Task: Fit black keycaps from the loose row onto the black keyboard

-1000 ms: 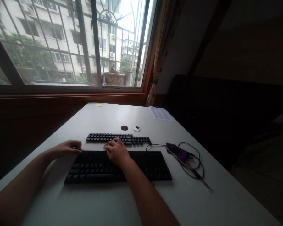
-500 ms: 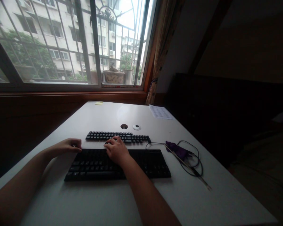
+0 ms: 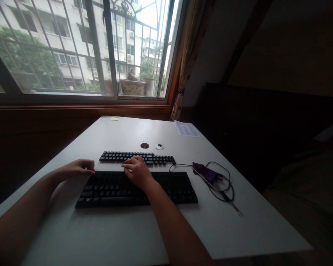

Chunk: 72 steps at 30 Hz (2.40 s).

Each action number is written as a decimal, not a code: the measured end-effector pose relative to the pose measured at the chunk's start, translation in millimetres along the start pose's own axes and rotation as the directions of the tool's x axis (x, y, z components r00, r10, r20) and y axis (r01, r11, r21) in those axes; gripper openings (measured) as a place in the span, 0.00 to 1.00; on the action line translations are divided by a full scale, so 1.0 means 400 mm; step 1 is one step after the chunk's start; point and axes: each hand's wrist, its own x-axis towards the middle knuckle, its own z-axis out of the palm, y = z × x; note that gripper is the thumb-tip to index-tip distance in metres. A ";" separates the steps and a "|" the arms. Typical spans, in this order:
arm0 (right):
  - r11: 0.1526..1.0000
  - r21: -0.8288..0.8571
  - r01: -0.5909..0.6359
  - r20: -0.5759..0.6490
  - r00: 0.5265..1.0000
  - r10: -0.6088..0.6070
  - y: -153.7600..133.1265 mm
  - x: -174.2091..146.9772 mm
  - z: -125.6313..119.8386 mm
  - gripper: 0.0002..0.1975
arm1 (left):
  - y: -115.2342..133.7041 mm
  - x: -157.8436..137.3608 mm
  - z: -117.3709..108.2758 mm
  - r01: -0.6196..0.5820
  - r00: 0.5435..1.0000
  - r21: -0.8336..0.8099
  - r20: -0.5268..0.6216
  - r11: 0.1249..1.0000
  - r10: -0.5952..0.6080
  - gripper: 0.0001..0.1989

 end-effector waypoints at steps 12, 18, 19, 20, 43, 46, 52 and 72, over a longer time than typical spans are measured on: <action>0.960 0.273 -0.067 0.179 0.984 0.017 -0.058 -0.008 -0.111 0.12 | 0.000 -0.001 0.000 0.000 1.000 0.016 -0.006 1.000 0.000 0.20; 0.892 0.431 -0.134 0.298 0.954 -0.001 -0.067 -0.075 -0.122 0.09 | -0.005 0.001 0.000 -0.002 1.000 -0.005 -0.003 1.000 0.002 0.20; 0.893 0.430 -0.129 0.286 0.958 0.000 -0.068 -0.087 -0.117 0.08 | -0.004 0.002 0.000 -0.003 1.000 -0.006 -0.004 1.000 0.003 0.21; 0.903 0.412 -0.120 0.273 0.962 0.003 -0.069 -0.096 -0.111 0.08 | -0.001 0.002 0.000 -0.003 1.000 -0.002 -0.007 1.000 0.003 0.21; 0.968 0.238 0.082 0.150 0.982 -0.119 -0.089 -0.147 -0.089 0.11 | -0.002 0.000 -0.002 -0.003 1.000 -0.025 -0.001 1.000 0.003 0.20; 0.972 0.209 0.110 0.139 0.980 -0.141 -0.087 -0.148 -0.087 0.10 | -0.006 0.002 -0.003 -0.003 1.000 -0.025 0.000 1.000 0.003 0.20; 0.961 0.198 0.193 0.086 0.973 -0.214 -0.079 -0.152 -0.080 0.11 | -0.011 0.001 -0.004 0.002 1.000 -0.034 -0.002 0.999 -0.002 0.20; 0.976 -0.076 -0.204 0.056 0.976 0.208 -0.117 -0.127 -0.036 0.26 | -0.014 0.002 -0.002 0.009 1.000 -0.035 -0.013 0.999 -0.010 0.18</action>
